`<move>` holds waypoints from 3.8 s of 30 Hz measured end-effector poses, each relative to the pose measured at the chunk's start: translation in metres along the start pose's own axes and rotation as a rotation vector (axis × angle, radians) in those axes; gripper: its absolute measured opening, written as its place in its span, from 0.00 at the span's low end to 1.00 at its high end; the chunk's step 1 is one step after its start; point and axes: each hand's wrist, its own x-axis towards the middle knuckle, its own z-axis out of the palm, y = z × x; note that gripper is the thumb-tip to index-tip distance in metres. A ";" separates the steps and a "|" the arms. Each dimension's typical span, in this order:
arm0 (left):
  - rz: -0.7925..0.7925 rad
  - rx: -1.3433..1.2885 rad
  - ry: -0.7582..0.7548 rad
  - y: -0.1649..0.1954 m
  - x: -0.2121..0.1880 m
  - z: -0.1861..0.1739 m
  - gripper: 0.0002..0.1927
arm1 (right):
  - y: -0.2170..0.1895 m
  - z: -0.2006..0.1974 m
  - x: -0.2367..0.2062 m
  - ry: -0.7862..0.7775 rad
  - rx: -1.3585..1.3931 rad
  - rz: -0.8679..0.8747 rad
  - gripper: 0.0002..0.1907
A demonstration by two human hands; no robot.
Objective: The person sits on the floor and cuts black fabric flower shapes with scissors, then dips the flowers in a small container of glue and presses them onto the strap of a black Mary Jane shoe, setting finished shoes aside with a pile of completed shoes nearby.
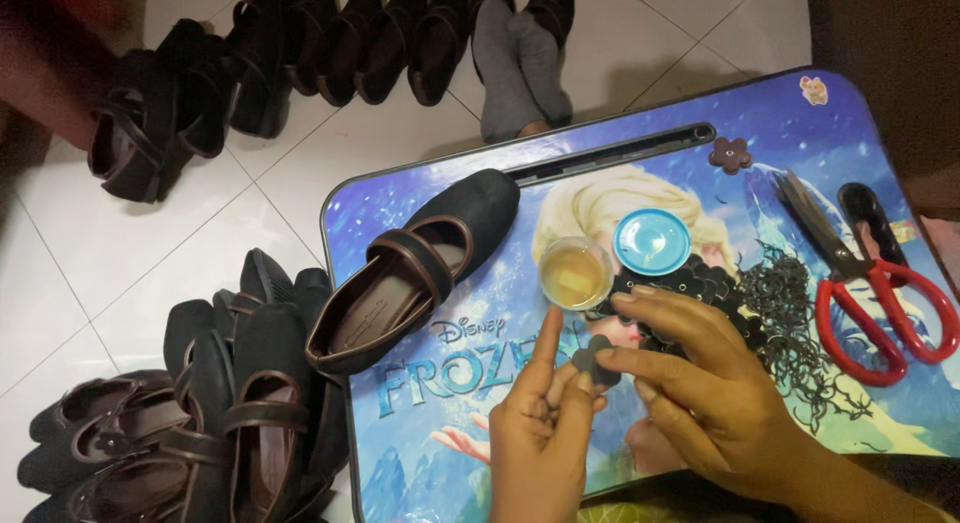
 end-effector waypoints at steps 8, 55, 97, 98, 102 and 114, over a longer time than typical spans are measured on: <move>-0.012 -0.023 0.031 0.011 -0.002 -0.001 0.40 | 0.003 -0.001 -0.001 -0.039 -0.105 -0.175 0.21; -0.051 -0.015 0.039 0.006 -0.001 -0.008 0.44 | 0.005 0.009 -0.004 0.010 -0.244 -0.130 0.25; 0.601 1.242 0.341 0.079 0.027 -0.078 0.10 | -0.012 0.031 0.058 -0.188 0.341 0.355 0.30; 0.604 1.194 0.318 0.083 0.018 -0.078 0.10 | -0.016 0.031 0.060 -0.234 0.319 0.396 0.31; 0.277 0.773 0.221 0.092 -0.011 -0.077 0.11 | -0.028 0.032 0.066 -0.305 0.412 0.310 0.31; -0.019 0.436 0.243 0.079 -0.031 -0.083 0.15 | -0.035 0.039 0.077 -0.399 0.214 0.253 0.34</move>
